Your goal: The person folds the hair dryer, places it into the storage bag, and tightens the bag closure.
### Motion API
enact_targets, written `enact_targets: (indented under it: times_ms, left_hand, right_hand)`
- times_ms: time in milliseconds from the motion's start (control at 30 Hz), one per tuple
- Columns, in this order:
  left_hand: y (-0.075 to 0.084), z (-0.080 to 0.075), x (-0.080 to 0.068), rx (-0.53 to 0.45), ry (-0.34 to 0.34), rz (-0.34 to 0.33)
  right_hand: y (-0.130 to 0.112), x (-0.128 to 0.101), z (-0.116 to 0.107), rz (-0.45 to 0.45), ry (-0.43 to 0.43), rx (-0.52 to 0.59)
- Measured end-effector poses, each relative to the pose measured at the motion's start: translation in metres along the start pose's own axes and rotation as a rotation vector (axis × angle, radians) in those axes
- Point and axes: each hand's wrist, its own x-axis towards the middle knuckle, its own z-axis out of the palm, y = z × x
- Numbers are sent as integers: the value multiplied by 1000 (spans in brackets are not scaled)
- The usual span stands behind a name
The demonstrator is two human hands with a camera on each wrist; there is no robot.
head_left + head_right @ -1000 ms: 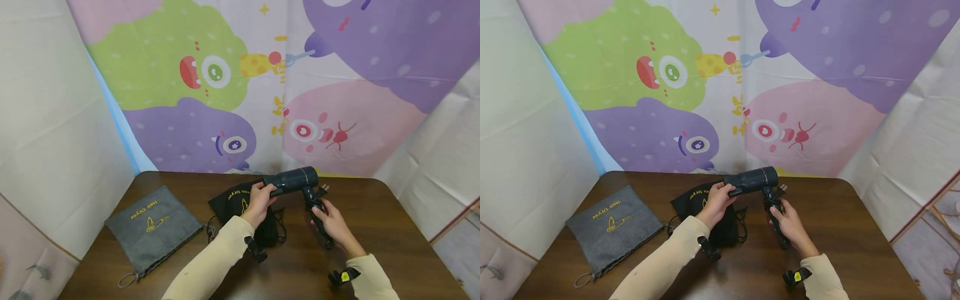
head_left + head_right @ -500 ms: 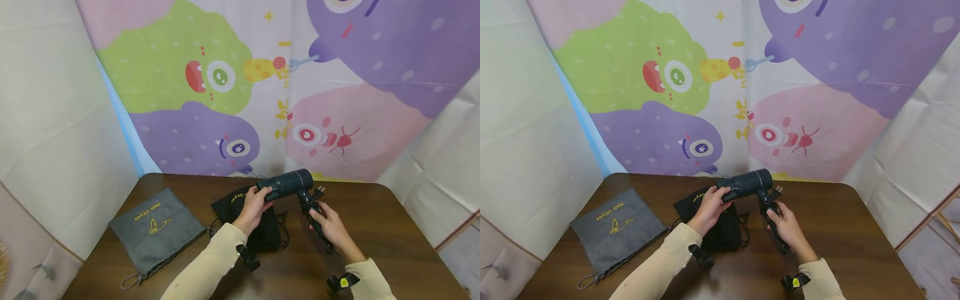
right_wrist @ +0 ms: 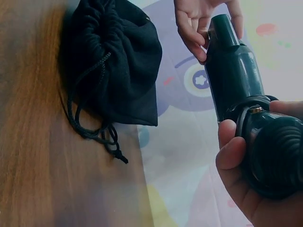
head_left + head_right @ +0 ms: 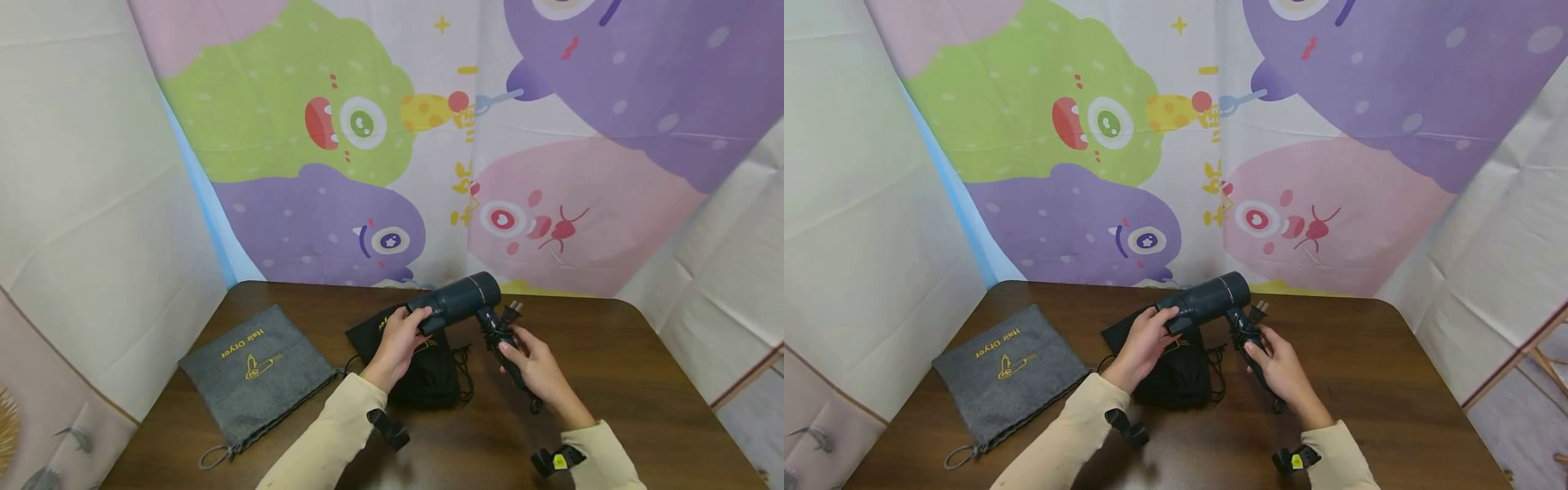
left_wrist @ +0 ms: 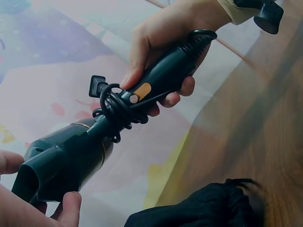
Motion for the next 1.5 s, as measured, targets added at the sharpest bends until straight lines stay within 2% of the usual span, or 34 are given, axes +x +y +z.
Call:
enact_targets:
  times_ms: [233, 500, 1133, 1333, 1500]
  left_hand:
    - [2, -9, -5, 20, 6, 11]
    - [6, -21, -15, 37, 18, -1]
    - [12, -50, -26, 5, -82, 11]
    - [14, -58, -25, 84, -121, -18]
    - [18, -65, -23, 227, -150, -3]
  right_hand:
    - [-3, 1, 5, -51, 13, -19]
    - [-6, 0, 10, -87, -12, -24]
    - [-16, -2, 20, -156, -58, -59]
    - [-16, -4, 24, -119, -81, -38]
    - [-16, -6, 26, -125, -92, -37]
